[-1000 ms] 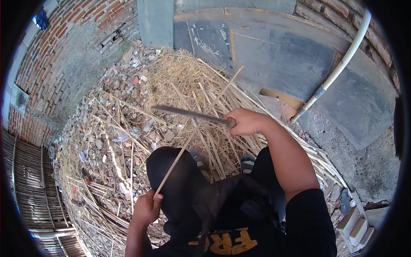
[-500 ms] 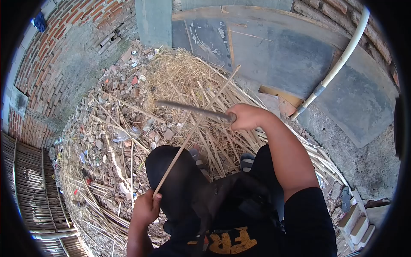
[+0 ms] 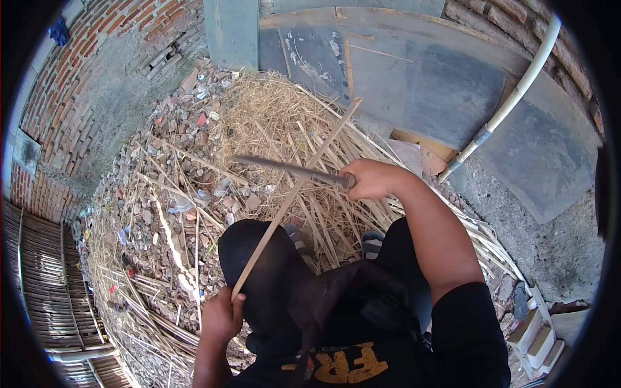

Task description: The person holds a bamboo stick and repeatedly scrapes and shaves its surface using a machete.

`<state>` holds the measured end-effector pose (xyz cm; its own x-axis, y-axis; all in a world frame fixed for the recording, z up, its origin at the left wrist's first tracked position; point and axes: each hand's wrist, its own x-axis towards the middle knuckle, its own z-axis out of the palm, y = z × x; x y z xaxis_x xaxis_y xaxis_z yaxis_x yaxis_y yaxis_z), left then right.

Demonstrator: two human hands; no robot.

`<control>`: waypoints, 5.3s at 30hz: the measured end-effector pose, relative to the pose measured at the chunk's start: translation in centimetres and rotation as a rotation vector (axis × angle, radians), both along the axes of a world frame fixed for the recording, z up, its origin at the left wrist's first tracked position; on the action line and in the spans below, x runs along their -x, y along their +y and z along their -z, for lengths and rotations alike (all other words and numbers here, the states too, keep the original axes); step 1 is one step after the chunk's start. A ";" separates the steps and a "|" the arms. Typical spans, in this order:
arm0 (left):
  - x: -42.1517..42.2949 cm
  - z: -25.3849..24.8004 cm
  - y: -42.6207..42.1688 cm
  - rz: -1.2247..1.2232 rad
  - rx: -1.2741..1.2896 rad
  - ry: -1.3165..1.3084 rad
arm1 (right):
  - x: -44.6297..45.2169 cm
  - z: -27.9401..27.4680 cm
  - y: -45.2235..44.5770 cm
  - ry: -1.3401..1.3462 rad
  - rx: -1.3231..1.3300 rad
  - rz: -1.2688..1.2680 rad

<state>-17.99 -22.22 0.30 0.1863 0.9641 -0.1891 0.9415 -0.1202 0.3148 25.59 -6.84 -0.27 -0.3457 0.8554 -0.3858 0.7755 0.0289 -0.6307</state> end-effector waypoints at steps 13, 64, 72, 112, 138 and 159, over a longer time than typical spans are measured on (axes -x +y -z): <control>-0.1 -0.9 0.7 0.044 0.058 0.056 | 1.5 1.7 0.4 0.052 0.030 -0.031; 1.4 0.6 1.2 0.049 0.033 -0.104 | -5.4 1.9 1.6 0.109 0.052 0.395; 0.9 -0.7 1.8 0.065 0.101 -0.131 | -0.6 -1.6 -1.0 -0.109 -0.113 0.085; 0.7 -0.9 1.9 0.051 0.120 -0.145 | -2.6 -0.1 -1.2 -0.028 -0.192 0.172; 1.7 -0.8 1.8 0.115 0.123 -0.142 | -2.4 -0.1 -1.0 -0.047 -0.289 0.136; 2.1 -0.7 2.6 0.114 0.139 -0.232 | -10.0 1.1 -0.1 0.009 -0.373 0.606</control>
<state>-20.09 -19.62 1.01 0.3454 0.9024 -0.2577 0.8256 -0.1615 0.5407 35.56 -6.98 -1.40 0.2306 0.9726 -0.0294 0.7183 -0.1906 -0.6691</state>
